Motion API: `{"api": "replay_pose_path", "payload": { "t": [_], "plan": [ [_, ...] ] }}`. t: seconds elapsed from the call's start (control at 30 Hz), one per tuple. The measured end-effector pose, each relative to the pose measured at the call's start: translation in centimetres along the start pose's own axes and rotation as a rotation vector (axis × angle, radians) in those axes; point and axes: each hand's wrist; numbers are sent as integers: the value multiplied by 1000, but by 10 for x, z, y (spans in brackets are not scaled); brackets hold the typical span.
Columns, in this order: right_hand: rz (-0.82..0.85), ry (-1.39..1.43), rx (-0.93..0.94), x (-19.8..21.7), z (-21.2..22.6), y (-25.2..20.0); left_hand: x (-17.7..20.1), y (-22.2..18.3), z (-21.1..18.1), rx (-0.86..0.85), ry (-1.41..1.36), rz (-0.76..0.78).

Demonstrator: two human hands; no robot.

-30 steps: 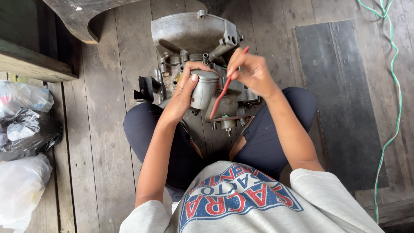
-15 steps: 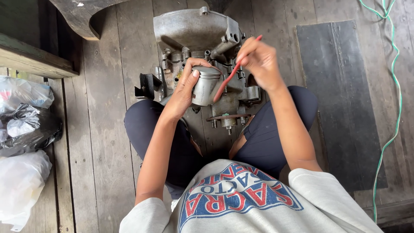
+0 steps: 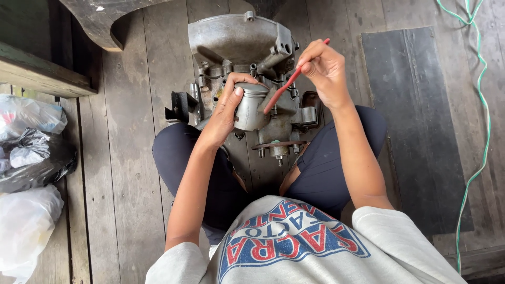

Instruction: Cleaning carbon deposits or debris from an engine piston using a small handheld brush.

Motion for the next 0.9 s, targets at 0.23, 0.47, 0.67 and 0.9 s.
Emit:
{"api": "replay_pose_path", "payload": {
  "t": [0.23, 0.47, 0.67, 0.9],
  "plan": [
    [81, 124, -41, -30, -7, -17, 2, 1, 3, 0, -4, 7],
    [38, 12, -10, -7, -11, -8, -1, 0, -1, -9, 16, -9],
    [100, 108, -22, -29, -10, -12, -1, 0, -1, -6, 14, -8],
    [-4, 115, -122, -13, 6, -2, -4, -3, -10, 131, 32, -62]
  ]
}}
Point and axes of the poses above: each hand's wrist, its own y-axis towards the middle knuckle, its own x-axis out of the back of the hand, z = x × y, and after that the axes turned 5 degrees about x, right-handed
